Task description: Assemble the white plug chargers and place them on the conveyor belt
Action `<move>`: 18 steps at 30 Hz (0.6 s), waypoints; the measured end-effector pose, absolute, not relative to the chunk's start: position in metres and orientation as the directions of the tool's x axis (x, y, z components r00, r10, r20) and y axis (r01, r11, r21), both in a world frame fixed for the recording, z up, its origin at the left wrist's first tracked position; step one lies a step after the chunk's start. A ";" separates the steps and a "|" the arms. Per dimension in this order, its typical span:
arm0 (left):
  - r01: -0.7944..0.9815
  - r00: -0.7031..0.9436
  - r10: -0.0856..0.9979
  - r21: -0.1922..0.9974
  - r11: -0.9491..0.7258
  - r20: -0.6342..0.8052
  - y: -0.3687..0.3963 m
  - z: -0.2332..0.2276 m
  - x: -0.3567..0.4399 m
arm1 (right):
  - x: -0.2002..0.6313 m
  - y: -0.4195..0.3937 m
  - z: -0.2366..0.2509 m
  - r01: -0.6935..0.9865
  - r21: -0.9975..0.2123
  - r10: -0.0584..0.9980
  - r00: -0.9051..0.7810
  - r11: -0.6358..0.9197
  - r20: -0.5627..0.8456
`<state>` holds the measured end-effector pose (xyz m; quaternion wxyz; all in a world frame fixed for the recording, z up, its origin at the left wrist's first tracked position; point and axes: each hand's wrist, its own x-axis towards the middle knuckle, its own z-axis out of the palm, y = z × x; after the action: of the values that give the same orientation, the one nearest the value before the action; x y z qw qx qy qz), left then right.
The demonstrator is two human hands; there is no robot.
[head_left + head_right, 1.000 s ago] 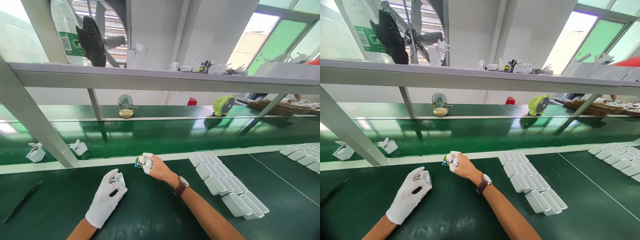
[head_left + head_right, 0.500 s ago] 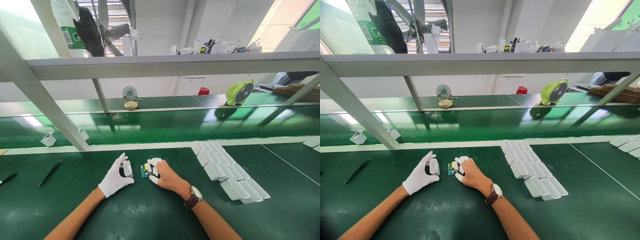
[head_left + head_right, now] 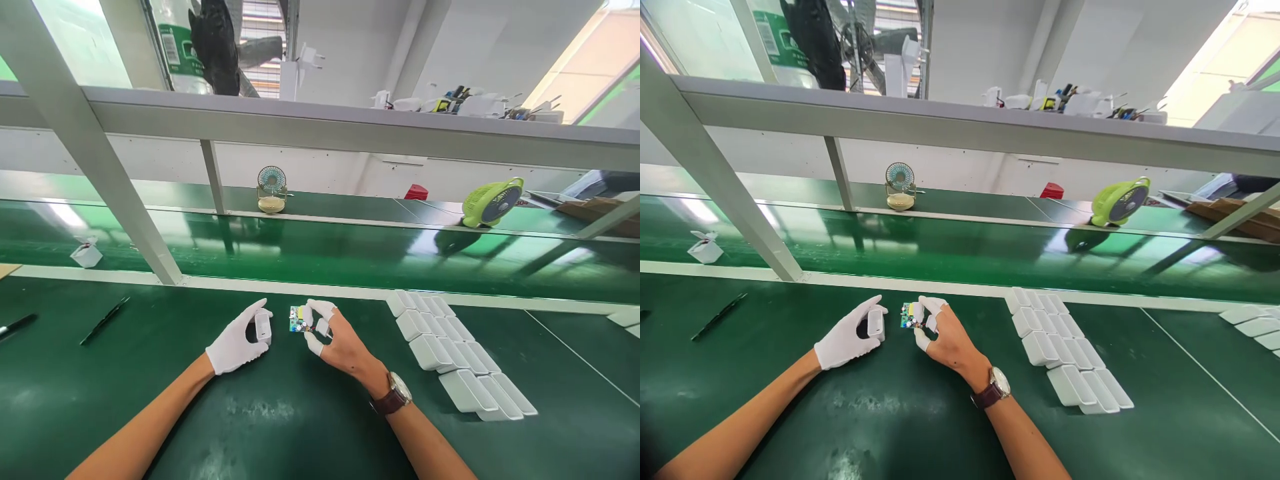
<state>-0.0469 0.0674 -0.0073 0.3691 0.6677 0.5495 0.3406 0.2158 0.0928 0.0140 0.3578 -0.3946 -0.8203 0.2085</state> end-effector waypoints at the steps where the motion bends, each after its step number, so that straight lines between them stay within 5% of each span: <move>1: 0.487 0.123 0.991 0.866 -0.109 0.056 0.068 -0.009 -0.047 | 0.215 0.095 0.017 0.503 -0.635 0.808 -0.420 0.587 0.415; 6: 0.549 -0.029 0.992 0.831 -0.089 0.125 0.064 -0.017 -0.047 | 0.210 0.100 0.019 0.455 -0.640 0.785 -0.369 0.619 0.497; 13: 0.547 0.233 0.972 0.822 -0.156 0.029 0.052 -0.014 -0.051 | 0.211 0.088 0.012 0.398 -0.755 0.852 -0.282 0.522 0.441; 18: 0.623 0.260 0.935 0.698 -0.353 0.240 0.054 -0.023 -0.032 | 0.209 0.076 0.017 0.379 -0.613 0.721 -0.368 0.693 0.588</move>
<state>-0.0321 0.0538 -0.0227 0.2415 0.7562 0.5150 0.3234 0.2087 0.0761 0.0173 0.4466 -0.3416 -0.8044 0.1915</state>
